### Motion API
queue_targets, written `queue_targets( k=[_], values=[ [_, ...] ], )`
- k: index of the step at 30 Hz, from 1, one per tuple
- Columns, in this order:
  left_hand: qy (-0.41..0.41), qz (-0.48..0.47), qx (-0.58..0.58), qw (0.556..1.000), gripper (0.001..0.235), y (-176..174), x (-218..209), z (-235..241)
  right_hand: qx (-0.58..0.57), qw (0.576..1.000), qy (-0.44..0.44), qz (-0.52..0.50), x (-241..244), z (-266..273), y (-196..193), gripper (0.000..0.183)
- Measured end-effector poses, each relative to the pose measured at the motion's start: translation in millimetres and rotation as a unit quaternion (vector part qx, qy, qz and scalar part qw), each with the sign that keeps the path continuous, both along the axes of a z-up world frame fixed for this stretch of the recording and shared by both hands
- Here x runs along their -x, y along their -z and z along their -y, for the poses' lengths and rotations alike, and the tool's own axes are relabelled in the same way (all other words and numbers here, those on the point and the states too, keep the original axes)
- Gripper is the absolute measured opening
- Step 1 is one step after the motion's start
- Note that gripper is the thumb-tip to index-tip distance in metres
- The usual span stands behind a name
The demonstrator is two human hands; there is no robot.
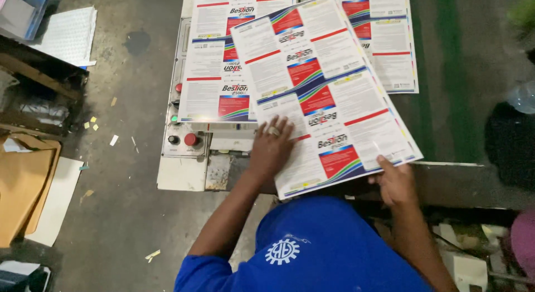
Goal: The person repeatedly picks up printed sheets from a pile on a machine, folds them in half, and places them onto a growing stack on the right side of the table. The person continues this process throughout the video, handling the papers by hand.
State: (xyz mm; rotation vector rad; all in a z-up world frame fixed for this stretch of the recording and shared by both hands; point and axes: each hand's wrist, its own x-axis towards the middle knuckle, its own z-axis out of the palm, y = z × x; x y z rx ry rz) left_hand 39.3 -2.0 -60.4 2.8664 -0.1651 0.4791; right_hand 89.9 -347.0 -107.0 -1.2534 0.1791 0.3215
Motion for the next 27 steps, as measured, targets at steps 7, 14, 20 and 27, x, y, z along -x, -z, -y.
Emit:
queue_targets(
  k=[7, 14, 20, 27],
  values=[
    [-0.050, 0.044, -0.018, 0.998, 0.082, -23, 4, -55, 0.028, 0.998, 0.060, 0.007, 16, 78, 34, 0.037],
    [-0.065, -0.030, -0.082, 0.994, 0.061, -10, 15, -64, 0.100, 0.988, 0.105, -0.046, 42, 106, 44, 0.036],
    [-0.033, 0.039, -0.025, 0.998, 0.018, -51, 8, -68, 0.147, 0.982, 0.104, -0.064, 55, 103, 36, 0.036],
    [-0.021, 0.159, 0.005, 0.987, 0.015, -77, 20, -41, 0.158, 0.982, 0.083, -0.059, 41, 97, 73, 0.038]
  ],
)
